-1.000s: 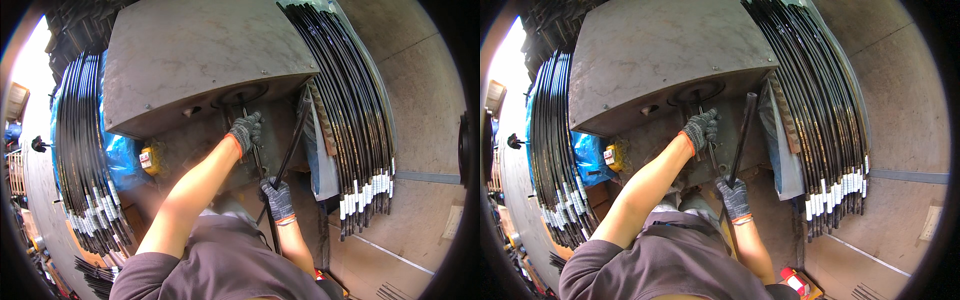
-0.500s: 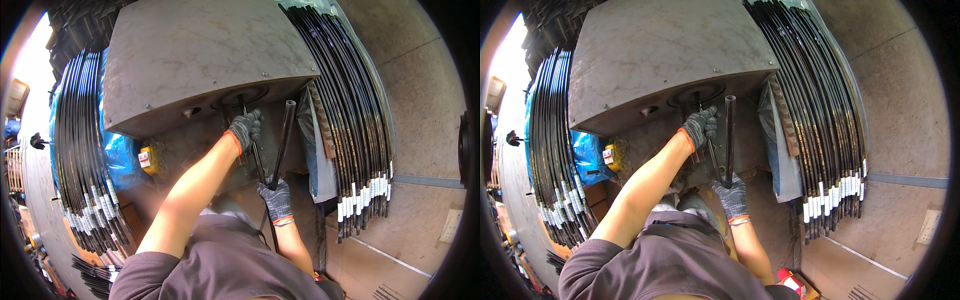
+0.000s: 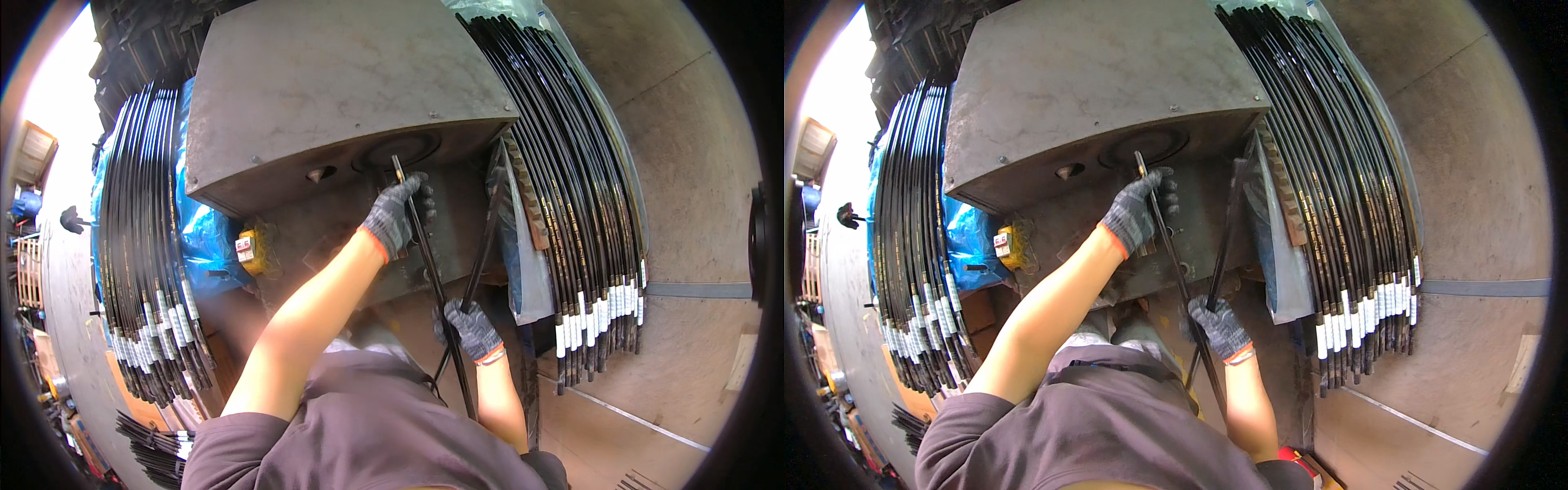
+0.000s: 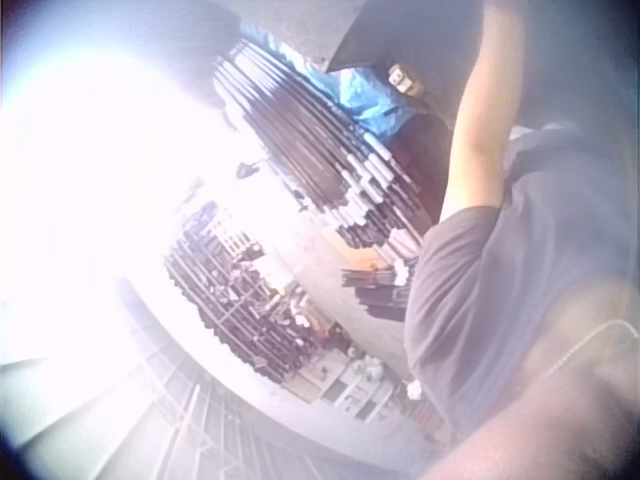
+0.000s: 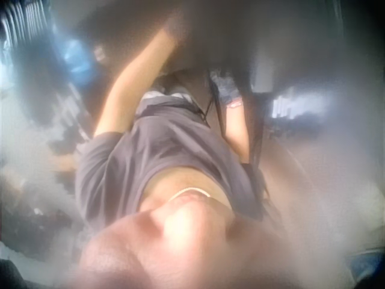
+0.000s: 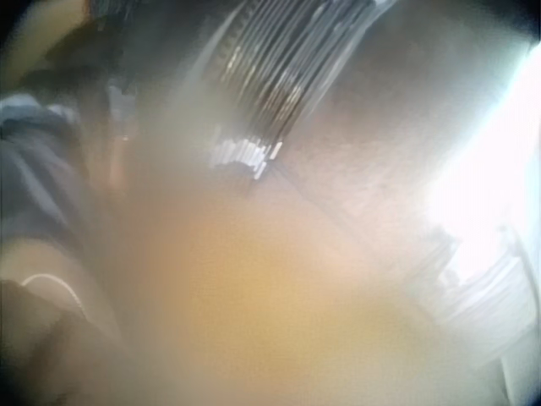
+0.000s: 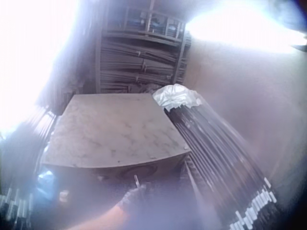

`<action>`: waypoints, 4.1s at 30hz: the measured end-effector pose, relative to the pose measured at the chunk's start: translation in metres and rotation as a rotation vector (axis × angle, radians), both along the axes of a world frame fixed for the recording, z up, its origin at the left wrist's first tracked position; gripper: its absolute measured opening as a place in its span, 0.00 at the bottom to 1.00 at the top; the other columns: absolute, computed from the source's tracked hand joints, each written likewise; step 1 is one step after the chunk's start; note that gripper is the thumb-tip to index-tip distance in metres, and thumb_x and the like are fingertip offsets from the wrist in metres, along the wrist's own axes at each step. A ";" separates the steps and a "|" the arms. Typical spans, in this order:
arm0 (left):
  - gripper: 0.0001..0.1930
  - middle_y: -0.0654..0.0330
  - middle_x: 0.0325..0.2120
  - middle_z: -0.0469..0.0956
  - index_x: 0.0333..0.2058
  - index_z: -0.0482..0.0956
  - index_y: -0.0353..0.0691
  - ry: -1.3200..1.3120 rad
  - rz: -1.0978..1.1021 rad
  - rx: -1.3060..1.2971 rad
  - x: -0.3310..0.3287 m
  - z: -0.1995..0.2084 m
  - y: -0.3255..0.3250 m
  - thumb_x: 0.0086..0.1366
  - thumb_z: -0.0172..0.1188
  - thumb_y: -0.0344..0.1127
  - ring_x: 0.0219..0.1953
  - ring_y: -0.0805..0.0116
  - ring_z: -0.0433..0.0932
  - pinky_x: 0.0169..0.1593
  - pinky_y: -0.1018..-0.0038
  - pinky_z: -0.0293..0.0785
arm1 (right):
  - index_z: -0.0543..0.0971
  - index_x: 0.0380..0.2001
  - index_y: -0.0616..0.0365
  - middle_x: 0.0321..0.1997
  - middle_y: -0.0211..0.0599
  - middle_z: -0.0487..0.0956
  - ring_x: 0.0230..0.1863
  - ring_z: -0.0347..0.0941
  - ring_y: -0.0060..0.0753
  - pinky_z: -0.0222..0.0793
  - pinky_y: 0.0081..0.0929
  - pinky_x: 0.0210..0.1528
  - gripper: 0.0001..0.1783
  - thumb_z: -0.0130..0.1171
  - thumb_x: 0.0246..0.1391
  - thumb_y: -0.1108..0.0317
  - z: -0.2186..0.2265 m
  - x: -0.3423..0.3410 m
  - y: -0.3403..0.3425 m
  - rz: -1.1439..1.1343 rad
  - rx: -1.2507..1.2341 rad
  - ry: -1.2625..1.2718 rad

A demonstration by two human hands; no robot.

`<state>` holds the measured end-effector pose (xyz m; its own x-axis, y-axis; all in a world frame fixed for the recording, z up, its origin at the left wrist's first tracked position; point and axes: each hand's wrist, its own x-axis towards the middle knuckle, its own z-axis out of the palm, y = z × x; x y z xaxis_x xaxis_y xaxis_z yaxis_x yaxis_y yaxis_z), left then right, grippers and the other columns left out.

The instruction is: The person uses a bench grinder to smooth the ends of long, thin metal rods. They hold the rods with gloved hands, pressing the ends against the spinning grinding wheel, then move the processed rods to a stack on the right side of the machine.

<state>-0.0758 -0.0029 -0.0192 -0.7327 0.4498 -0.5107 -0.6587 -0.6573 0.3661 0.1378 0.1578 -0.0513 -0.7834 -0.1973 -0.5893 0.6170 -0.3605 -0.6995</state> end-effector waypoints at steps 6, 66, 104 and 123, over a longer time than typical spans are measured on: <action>0.16 0.59 0.40 0.75 0.47 0.70 0.41 0.326 -0.073 -0.007 0.053 0.021 -0.029 0.59 0.57 0.33 0.41 0.66 0.75 0.43 0.67 0.74 | 0.75 0.38 0.62 0.27 0.37 0.78 0.27 0.75 0.30 0.72 0.28 0.31 0.20 0.51 0.56 0.54 0.025 0.018 -0.016 0.223 -0.043 0.010; 0.25 0.57 0.31 0.72 0.54 0.59 0.44 0.630 0.370 -0.166 0.022 0.101 -0.123 0.58 0.54 0.25 0.30 0.67 0.73 0.34 0.68 0.74 | 0.75 0.29 0.55 0.27 0.48 0.76 0.33 0.72 0.54 0.67 0.44 0.35 0.11 0.60 0.38 0.65 -0.071 0.314 0.044 0.178 1.597 -0.134; 0.37 0.46 0.51 0.64 0.58 0.54 0.35 -0.248 -0.379 -2.434 0.107 0.000 -0.379 0.52 0.58 0.39 0.55 0.54 0.63 0.57 0.63 0.60 | 0.68 0.50 0.63 0.52 0.47 0.69 0.55 0.64 0.46 0.58 0.35 0.58 0.25 0.59 0.49 0.65 0.076 -0.029 0.185 -0.255 2.095 0.645; 0.19 0.46 0.32 0.76 0.45 0.68 0.35 0.591 0.027 -2.323 0.120 0.088 -0.303 0.51 0.50 0.26 0.34 0.48 0.75 0.38 0.63 0.70 | 0.75 0.38 0.58 0.38 0.41 0.77 0.44 0.73 0.35 0.66 0.31 0.48 0.12 0.59 0.49 0.68 0.126 0.018 0.013 -0.353 1.466 0.524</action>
